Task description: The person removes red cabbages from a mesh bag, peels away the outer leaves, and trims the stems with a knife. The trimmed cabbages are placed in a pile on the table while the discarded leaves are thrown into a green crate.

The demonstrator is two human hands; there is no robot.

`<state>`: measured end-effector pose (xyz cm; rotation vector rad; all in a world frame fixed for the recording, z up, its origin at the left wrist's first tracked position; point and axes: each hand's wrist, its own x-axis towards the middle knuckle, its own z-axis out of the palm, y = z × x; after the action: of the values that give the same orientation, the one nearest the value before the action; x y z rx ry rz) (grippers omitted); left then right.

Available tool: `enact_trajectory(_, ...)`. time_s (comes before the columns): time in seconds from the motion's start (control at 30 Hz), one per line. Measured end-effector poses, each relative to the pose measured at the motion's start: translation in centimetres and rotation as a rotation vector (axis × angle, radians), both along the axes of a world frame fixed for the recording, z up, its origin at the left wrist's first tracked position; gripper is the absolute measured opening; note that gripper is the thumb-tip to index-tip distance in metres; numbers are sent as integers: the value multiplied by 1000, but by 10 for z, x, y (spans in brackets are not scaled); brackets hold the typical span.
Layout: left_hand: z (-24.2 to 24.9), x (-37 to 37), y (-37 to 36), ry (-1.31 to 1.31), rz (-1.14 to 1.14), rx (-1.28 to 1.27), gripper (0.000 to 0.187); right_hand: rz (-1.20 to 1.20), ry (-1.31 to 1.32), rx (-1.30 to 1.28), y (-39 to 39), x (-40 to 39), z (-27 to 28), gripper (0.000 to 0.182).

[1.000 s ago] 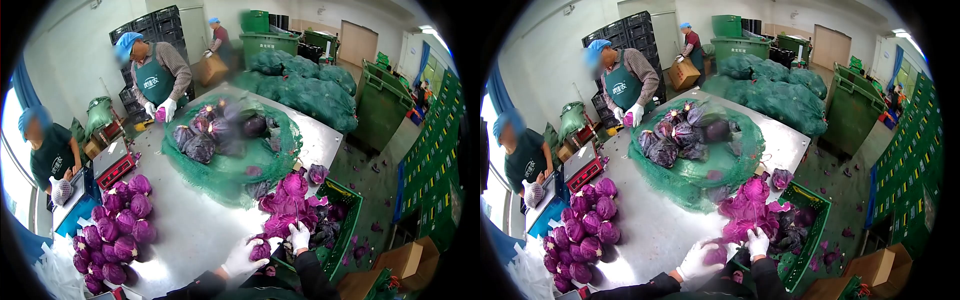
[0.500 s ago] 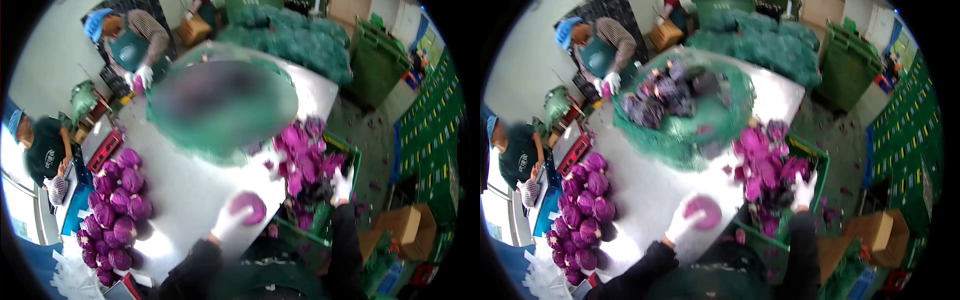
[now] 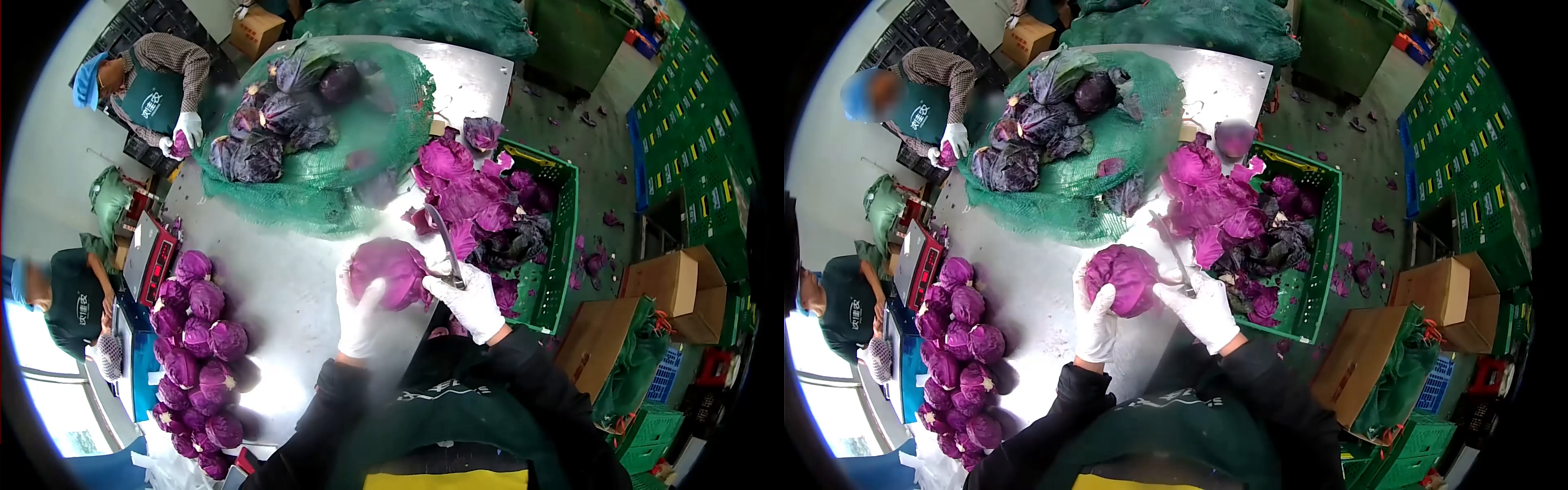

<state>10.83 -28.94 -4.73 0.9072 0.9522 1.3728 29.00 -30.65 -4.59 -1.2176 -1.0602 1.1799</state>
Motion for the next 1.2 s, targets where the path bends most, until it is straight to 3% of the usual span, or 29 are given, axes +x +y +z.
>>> enact_trajectory(0.1, 2, -4, -2, -189, -72, -63, 71, 78, 144, -367, 2, 13, 37, 11)
enact_trajectory(0.23, 20, -7, -11, -494, -117, -309, 70, 36, 598, -397, 17, 53, 32, 11)
enact_trajectory(0.37, -10, -24, -10, -796, -125, -528, 75, -359, 421, -225, 51, 118, 6, 17)
enact_trajectory(0.4, -3, -22, -13, -917, -160, -573, 75, -497, 135, -180, 61, 126, -6, 22)
enact_trajectory(0.43, 1, -20, -13, -1041, -200, -611, 75, -487, 71, -268, 63, 134, -13, 35)
enact_trajectory(0.47, -2, -18, -10, -1078, -217, -674, 76, -407, 21, -263, 60, 119, 1, 35)
enact_trajectory(0.53, 0, -9, -12, -735, -339, -487, 80, -151, -5, -224, 42, 75, 22, 36)
enact_trajectory(0.63, 8, -8, -7, 25, -557, -223, 79, 178, 186, -315, 27, 21, 28, 26)
enact_trajectory(0.7, 3, -13, -4, -795, -597, -794, 72, 159, 526, -431, 26, 10, 0, 25)
enact_trajectory(0.73, -1, -15, -6, -675, -471, -747, 72, 131, 479, -455, 28, 8, -9, 27)
enact_trajectory(0.8, -12, -8, -11, -311, -154, -545, 71, 160, 635, -523, 22, 2, -20, 29)
enact_trajectory(0.87, 12, -9, -12, -280, -47, -291, 70, 176, 762, -606, 14, -8, -30, 28)
enact_trajectory(0.97, 13, -22, -17, 361, -158, -28, 73, 197, 621, -628, 12, -22, -26, 31)
enact_trajectory(1.03, 15, -29, -16, -107, -250, -224, 77, 233, 392, -583, 15, -24, -22, 31)
enact_trajectory(1.13, 21, -47, -11, -818, -361, -454, 88, 273, 481, -537, 20, -21, 2, 28)
enact_trajectory(1.2, 24, -54, -18, -706, -206, -471, 89, 341, 389, -512, 28, -23, -11, 32)
